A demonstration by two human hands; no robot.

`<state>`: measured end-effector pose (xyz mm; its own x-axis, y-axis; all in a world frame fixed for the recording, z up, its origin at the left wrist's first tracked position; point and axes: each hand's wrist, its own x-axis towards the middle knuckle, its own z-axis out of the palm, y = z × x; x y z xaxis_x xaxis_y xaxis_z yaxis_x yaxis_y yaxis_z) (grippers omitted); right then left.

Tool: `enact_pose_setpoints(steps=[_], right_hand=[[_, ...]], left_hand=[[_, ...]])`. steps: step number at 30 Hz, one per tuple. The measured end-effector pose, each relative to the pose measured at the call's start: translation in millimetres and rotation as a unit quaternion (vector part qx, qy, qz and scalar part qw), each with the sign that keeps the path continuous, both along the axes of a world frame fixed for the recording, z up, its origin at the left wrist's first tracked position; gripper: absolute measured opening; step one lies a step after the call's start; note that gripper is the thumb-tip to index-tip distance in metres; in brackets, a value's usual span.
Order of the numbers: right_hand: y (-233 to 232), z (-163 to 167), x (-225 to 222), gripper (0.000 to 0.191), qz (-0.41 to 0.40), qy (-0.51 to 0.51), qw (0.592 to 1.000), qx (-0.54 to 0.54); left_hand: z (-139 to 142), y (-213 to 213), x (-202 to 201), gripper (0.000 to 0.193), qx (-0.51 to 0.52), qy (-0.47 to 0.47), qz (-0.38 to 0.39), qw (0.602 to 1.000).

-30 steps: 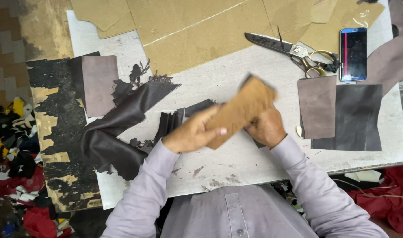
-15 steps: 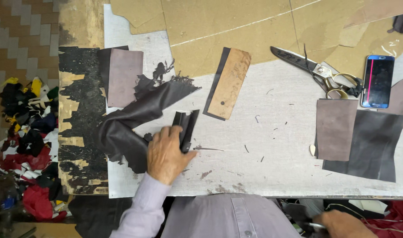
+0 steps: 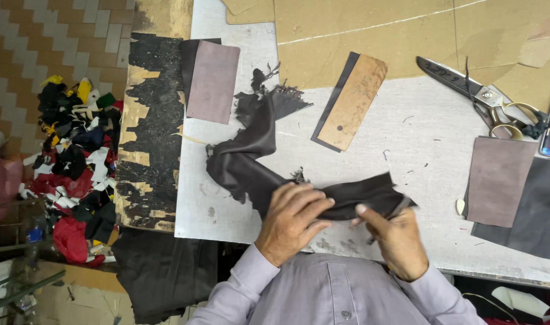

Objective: The person cuts a piece of leather with shears, then sorts and sets aside cut leather pieces and scraps on the work table. They gather loose scraps, tear away excess trimmings, and smooth a large leather piece flat on the table with their hands.

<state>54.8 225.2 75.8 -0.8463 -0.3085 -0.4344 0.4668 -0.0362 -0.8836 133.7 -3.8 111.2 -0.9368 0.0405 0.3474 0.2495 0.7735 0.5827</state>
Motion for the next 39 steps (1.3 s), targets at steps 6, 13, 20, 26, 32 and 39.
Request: enact_pose_setpoints(steps=[6, 13, 20, 26, 32, 39], right_hand=[[60, 2, -15, 0.027, -0.187, 0.064, 0.980, -0.017], [60, 17, -20, 0.014, -0.257, 0.041, 0.965, -0.031], [70, 65, -43, 0.027, -0.193, 0.179, 0.954, -0.142], [103, 108, -68, 0.024, -0.185, 0.116, 0.975, -0.036], [93, 57, -138, 0.036, -0.151, 0.211, 0.964, 0.062], [37, 8, -61, 0.066, -0.068, 0.387, 0.824, 0.408]], left_hand=[[-7, -76, -16, 0.081, -0.120, -0.046, 0.258, 0.958], [-42, -72, -52, 0.036, 0.182, -0.146, 0.296, 0.926], [-22, -61, -53, 0.003, 0.645, 0.070, 0.203, 0.734], [21, -61, -35, 0.038, 0.651, -0.044, 0.188, 0.734], [-20, -41, -34, 0.084, 0.486, -0.060, 0.187, 0.852], [-40, -38, -29, 0.086, 0.552, -0.127, 0.239, 0.789]])
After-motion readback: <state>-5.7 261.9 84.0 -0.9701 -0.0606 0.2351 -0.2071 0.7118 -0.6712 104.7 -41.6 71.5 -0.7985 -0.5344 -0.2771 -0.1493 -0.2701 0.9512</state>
